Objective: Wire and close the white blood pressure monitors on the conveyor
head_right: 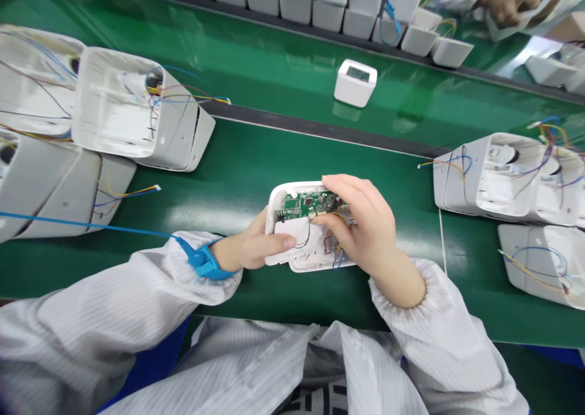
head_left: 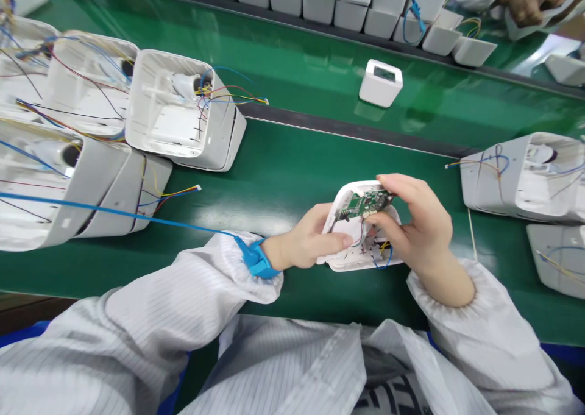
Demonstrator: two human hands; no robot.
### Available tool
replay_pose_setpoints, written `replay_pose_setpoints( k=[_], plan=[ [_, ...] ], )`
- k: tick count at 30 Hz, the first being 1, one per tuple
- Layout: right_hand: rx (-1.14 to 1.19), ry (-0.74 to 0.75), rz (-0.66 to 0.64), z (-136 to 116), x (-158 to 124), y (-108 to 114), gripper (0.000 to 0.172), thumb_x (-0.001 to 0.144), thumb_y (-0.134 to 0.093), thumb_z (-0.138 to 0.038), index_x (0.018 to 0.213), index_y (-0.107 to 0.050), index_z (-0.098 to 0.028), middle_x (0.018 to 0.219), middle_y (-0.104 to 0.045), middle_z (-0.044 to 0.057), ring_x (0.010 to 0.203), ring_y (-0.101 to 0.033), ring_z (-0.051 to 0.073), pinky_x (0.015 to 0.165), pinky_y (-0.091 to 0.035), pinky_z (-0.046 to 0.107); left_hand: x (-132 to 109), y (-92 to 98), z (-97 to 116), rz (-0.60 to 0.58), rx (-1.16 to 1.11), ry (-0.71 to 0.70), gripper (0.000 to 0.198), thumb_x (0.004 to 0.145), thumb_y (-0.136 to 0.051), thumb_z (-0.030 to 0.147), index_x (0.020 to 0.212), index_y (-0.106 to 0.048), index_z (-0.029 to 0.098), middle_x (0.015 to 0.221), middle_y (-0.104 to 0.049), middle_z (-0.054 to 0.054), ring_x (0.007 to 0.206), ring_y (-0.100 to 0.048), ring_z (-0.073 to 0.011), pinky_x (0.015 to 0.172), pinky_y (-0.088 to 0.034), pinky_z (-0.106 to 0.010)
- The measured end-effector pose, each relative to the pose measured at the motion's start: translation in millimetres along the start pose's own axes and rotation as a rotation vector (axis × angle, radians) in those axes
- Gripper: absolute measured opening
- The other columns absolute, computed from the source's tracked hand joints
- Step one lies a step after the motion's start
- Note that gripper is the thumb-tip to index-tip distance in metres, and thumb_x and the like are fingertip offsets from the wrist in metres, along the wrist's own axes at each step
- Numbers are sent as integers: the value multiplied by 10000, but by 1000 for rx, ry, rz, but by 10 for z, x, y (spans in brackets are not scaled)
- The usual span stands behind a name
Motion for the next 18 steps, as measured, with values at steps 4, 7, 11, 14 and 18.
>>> replay_pose_setpoints(
  k=[4, 7, 11, 14, 18],
  plan=[
    [209, -219, -59, 49, -37, 54, 419, 858, -736, -402, 1214, -586, -241, 1120, -695, 85, 960, -691, 238, 756, -590, 373, 100, 74, 170, -126, 202, -190, 346, 771, -764, 464, 914, -720, 152, 827, -711, -57, 713, -631, -173, 664, -521, -289],
    [245, -147, 30, 12, -33, 150, 210, 852, -738, -304, 1011, -607, -262, 909, -702, 24, 848, -695, 212, 734, -575, 372, 158, 208, 280, 22, 334, -353, 534, 801, -657, 659, 964, -761, 161, 1073, -746, -124, 992, -689, -268, 885, -544, -376],
    [43, 185, -12, -114, 3, 118, 140, 907, -596, -133, 882, -613, -270, 881, -720, 4, 930, -696, 203, 787, -534, 386, 178, 280, 232, 219, 565, -315, 740, 897, -349, 757, 1128, -731, 166, 1318, -651, -165, 1290, -565, -327, 1133, -393, -490],
    [-131, 369, -148, -182, -16, -13, 165, 953, -568, -158, 864, -640, -277, 915, -735, -24, 1022, -671, 198, 843, -492, 398, 177, 149, 99, 85, 772, -235, 929, 682, -694, 748, 1374, -551, 145, 1411, -560, -205, 1318, -511, -390, 1140, -364, -554],
    [-171, 353, -173, -103, 1, -63, 173, 964, -553, -180, 1014, -653, -313, 1056, -726, -21, 1153, -624, 213, 978, -461, 433, 153, 33, -1, 135, 867, -212, 991, 664, -797, 487, 1493, -340, 194, 1430, -504, -186, 1308, -489, -371, 1117, -382, -551]
  ],
)
Point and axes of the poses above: each hand's wrist, its own x-axis towards the middle knuckle, its own y-axis out of the back of the hand, z = x × y, the point moved 3 cm from there along x, towards the middle knuckle
